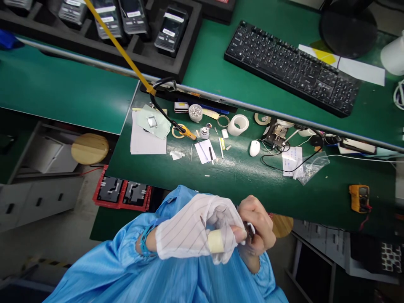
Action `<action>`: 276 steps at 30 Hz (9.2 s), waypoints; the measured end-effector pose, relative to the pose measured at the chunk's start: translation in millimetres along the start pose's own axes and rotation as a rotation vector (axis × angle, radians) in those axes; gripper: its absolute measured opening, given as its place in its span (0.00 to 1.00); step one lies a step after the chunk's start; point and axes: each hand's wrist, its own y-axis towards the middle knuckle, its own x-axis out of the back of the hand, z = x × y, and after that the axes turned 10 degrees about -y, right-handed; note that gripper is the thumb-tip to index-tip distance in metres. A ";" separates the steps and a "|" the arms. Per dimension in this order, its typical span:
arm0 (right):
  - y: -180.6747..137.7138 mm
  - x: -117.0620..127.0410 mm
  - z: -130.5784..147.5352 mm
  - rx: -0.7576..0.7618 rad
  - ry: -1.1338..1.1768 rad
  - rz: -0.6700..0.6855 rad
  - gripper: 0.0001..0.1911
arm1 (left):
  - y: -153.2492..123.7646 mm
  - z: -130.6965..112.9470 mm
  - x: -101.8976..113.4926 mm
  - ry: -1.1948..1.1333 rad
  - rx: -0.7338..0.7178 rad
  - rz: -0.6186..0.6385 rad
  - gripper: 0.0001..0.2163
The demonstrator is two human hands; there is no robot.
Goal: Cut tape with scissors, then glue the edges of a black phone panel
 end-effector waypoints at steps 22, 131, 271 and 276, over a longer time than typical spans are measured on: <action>-6.9 1.0 -3.4 -0.045 0.036 0.015 0.26 | 0.7 -2.0 0.2 0.095 -0.064 -0.058 0.19; 9.7 8.2 -1.0 0.057 -0.154 0.158 0.24 | -4.9 17.3 9.6 -0.292 -0.124 -0.034 0.21; -12.1 7.0 -13.2 0.126 -0.187 0.025 0.30 | -4.2 14.0 12.2 -0.175 -0.096 0.064 0.21; -12.1 6.5 -14.1 0.130 -0.204 0.027 0.30 | -3.0 13.4 12.3 -0.163 -0.099 0.061 0.21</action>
